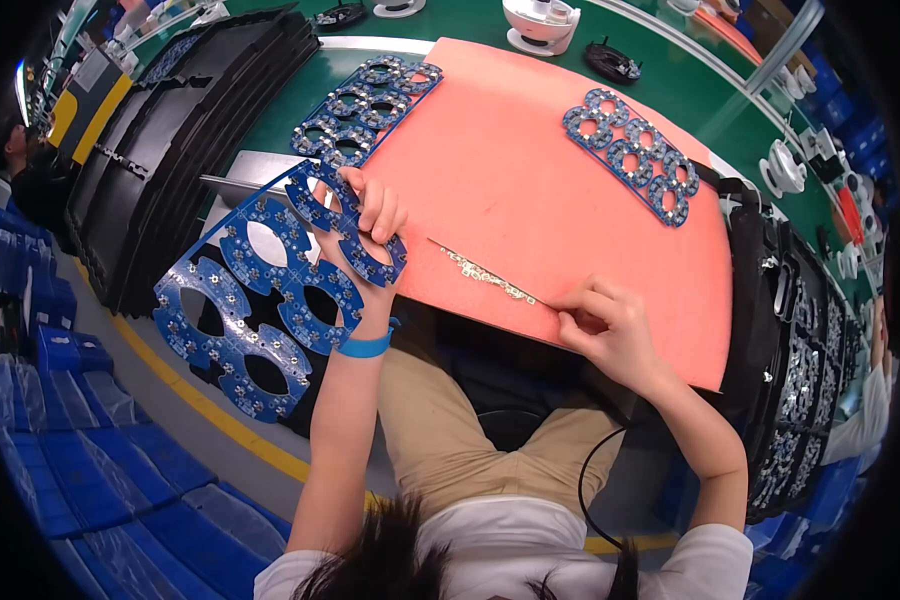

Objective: Assemble circular LED circuit boards by placing small electronic components into the designated holes on the blue board frames.

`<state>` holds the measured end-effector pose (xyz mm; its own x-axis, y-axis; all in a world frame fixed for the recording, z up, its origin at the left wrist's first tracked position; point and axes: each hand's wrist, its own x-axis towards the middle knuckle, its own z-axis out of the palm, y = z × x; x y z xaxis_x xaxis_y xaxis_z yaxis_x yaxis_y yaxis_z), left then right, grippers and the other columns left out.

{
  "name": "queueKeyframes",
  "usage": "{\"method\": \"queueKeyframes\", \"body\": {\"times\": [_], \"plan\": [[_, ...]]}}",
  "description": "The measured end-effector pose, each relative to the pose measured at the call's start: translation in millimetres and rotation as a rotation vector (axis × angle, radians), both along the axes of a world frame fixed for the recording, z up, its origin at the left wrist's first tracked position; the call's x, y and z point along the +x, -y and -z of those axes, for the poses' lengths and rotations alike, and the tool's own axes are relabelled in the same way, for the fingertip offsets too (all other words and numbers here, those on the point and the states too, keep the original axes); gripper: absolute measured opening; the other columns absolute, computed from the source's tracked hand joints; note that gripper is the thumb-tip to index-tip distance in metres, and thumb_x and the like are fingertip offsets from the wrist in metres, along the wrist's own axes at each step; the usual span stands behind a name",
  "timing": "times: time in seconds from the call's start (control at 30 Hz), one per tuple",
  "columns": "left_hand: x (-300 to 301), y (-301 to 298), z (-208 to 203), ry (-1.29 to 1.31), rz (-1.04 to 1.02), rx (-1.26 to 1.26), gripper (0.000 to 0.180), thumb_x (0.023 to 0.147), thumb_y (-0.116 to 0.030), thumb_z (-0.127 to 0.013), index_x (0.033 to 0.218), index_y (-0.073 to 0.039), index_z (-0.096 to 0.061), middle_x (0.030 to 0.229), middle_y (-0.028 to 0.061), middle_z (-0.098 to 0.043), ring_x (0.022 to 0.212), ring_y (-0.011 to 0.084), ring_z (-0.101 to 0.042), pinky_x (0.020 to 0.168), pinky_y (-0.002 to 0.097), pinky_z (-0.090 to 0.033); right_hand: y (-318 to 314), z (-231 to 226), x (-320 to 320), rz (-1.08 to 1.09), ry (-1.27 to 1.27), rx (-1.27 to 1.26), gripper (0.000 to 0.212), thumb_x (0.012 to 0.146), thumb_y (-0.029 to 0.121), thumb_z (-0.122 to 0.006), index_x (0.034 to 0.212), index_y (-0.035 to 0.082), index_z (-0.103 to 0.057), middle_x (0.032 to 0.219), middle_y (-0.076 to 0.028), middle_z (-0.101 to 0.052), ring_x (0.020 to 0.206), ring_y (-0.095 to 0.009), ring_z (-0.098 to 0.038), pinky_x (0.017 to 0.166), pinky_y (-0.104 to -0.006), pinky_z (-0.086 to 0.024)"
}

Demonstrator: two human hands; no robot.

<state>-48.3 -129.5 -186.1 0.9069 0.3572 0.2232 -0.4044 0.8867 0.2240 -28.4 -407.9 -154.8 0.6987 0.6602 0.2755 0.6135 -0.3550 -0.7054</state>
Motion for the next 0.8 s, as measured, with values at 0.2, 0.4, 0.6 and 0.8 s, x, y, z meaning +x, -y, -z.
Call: {"method": "queueKeyframes", "body": {"times": [0.2, 0.4, 0.6, 0.8], "plan": [[-0.5, -0.6, 3.3, 0.019, 0.004, -0.028, 0.033, 0.097, -0.035, -0.042, 0.089, -0.004, -0.049, 0.055, 0.0014, -0.035, 0.046, 0.0117, -0.035, 0.047, 0.0234, -0.033, 1.0, 1.8, -3.2, -0.032, -0.014, -0.021, 0.017, 0.071, -0.005, -0.063, 0.087, 0.001, -0.068, 0.076, -0.006, -0.058, 0.059, -0.012, -0.054, 0.051, -0.0229, -0.043], [-5.7, -4.2, 7.9, 0.062, 0.017, -0.034, 0.033, 0.095, -0.036, -0.045, 0.088, -0.004, -0.049, 0.054, 0.0014, -0.035, 0.046, 0.0115, -0.036, 0.046, 0.0233, -0.033, -0.3, 4.7, -4.5, -0.029, 0.011, -0.007, 0.017, 0.072, -0.005, -0.063, 0.087, 0.001, -0.068, 0.077, -0.006, -0.058, 0.06, -0.011, -0.055, 0.052, -0.0229, -0.043], [7.9, -7.7, 5.0, 0.036, 0.036, 0.085, 0.036, 0.095, -0.041, -0.042, 0.089, -0.006, -0.049, 0.053, 0.0003, -0.034, 0.045, 0.0115, -0.034, 0.046, 0.0247, -0.028, -5.3, -0.1, -5.1, 0.01, -0.039, -0.008, 0.015, 0.072, -0.001, -0.064, 0.086, 0.003, -0.068, 0.073, -0.007, -0.056, 0.064, -0.018, -0.056, 0.055, -0.0286, -0.047], [4.4, -6.8, 2.5, 0.049, 0.032, 0.101, 0.03, 0.095, -0.032, -0.045, 0.089, -0.003, -0.048, 0.056, 0.0017, -0.037, 0.046, 0.0115, -0.037, 0.046, 0.0237, -0.032, -7.4, -4.4, -6.2, 0.014, -0.031, -0.052, 0.016, 0.071, -0.001, -0.064, 0.085, 0.002, -0.068, 0.074, -0.008, -0.058, 0.066, -0.019, -0.058, 0.058, -0.0289, -0.048]]}}
